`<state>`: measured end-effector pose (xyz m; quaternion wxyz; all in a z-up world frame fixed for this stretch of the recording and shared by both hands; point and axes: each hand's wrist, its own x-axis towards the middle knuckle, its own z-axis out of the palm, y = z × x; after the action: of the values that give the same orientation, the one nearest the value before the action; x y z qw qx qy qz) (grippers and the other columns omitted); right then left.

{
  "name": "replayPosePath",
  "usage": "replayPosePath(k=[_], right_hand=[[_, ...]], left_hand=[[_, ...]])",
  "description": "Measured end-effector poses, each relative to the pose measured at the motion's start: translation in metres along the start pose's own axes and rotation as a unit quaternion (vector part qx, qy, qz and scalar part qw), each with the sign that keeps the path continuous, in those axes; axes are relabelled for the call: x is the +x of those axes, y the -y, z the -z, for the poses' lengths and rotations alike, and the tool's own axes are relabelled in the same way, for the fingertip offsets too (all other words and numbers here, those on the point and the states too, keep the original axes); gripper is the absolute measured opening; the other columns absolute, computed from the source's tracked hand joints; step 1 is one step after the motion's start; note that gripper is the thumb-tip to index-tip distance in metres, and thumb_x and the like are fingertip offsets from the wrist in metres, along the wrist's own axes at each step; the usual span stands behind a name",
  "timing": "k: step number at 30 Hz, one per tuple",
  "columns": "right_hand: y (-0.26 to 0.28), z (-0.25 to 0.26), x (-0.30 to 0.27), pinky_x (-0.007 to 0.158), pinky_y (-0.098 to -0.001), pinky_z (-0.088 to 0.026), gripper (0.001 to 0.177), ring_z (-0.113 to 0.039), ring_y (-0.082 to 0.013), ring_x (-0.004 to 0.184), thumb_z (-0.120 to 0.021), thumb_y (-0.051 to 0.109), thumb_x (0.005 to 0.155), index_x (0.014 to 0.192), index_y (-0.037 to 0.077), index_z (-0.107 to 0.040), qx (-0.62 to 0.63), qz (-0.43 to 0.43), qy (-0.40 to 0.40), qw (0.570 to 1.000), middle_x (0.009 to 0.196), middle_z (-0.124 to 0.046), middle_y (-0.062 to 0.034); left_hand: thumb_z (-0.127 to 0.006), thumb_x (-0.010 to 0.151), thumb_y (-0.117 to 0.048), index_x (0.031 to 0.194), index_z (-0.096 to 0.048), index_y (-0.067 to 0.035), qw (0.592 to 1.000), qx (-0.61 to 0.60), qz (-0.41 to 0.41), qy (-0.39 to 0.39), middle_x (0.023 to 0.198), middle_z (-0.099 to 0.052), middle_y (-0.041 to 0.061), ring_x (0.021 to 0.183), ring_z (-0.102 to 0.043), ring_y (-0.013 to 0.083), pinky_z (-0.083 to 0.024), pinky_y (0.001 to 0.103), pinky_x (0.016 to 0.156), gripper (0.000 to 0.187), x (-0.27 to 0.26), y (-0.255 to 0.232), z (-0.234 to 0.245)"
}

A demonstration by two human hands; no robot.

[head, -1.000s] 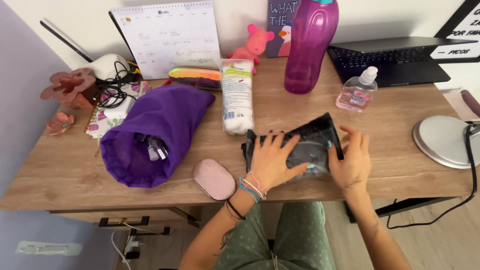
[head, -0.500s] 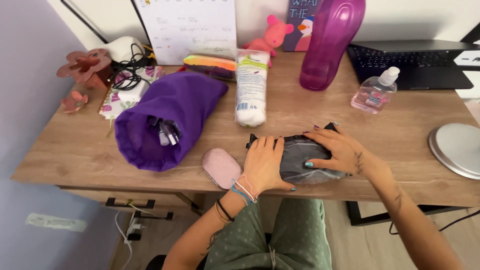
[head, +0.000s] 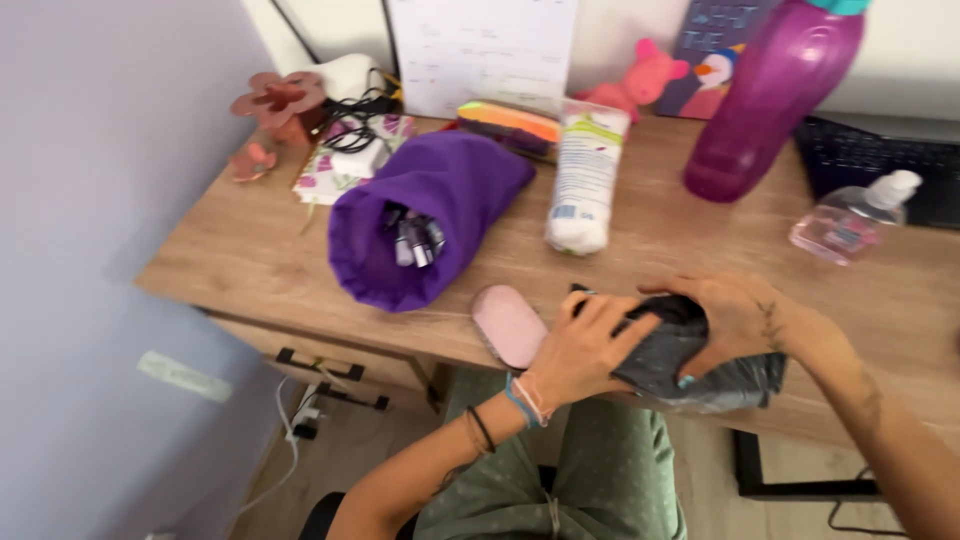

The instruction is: The person organizes various items on a desk, including a tube of cotton, a purple drawstring bag, a nail care kit, and a black plastic bag. They place items into the bags and arrange them on the desk.

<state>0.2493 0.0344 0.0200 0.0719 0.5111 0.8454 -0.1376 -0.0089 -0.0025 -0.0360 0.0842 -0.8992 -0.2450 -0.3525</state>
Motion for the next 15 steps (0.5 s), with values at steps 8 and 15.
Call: replayPosePath(k=[8,15], right_hand=[[0.016,0.006,-0.001,0.091,-0.0313,-0.060,0.101,-0.078,-0.0144,0.105,-0.098,0.046,0.051,0.142,0.034,-0.054,0.094,-0.035,0.044,0.994,0.120,-0.081,0.0081],[0.089,0.036,-0.007,0.113,-0.0390,-0.051,0.091,-0.067,-0.0225,0.128,-0.090,0.009,0.058,0.145,0.013,-0.060,0.392,-0.214,-0.010,0.895,0.139,-0.073,-0.0045]], left_hand=[[-0.068,0.079,-0.065,0.147,-0.049,-0.022,0.998,-0.064,0.006,-0.020,0.142,-0.058,0.005,0.128,-0.058,0.0258,-0.034,0.053,0.110,0.082,-0.007,0.035,0.037],[-0.064,0.095,-0.036,0.151,-0.043,-0.009,0.928,0.102,0.296,-0.203,0.146,-0.054,0.019,0.133,-0.051,0.0394,-0.040,0.051,0.112,0.066,-0.041,0.147,0.156]])
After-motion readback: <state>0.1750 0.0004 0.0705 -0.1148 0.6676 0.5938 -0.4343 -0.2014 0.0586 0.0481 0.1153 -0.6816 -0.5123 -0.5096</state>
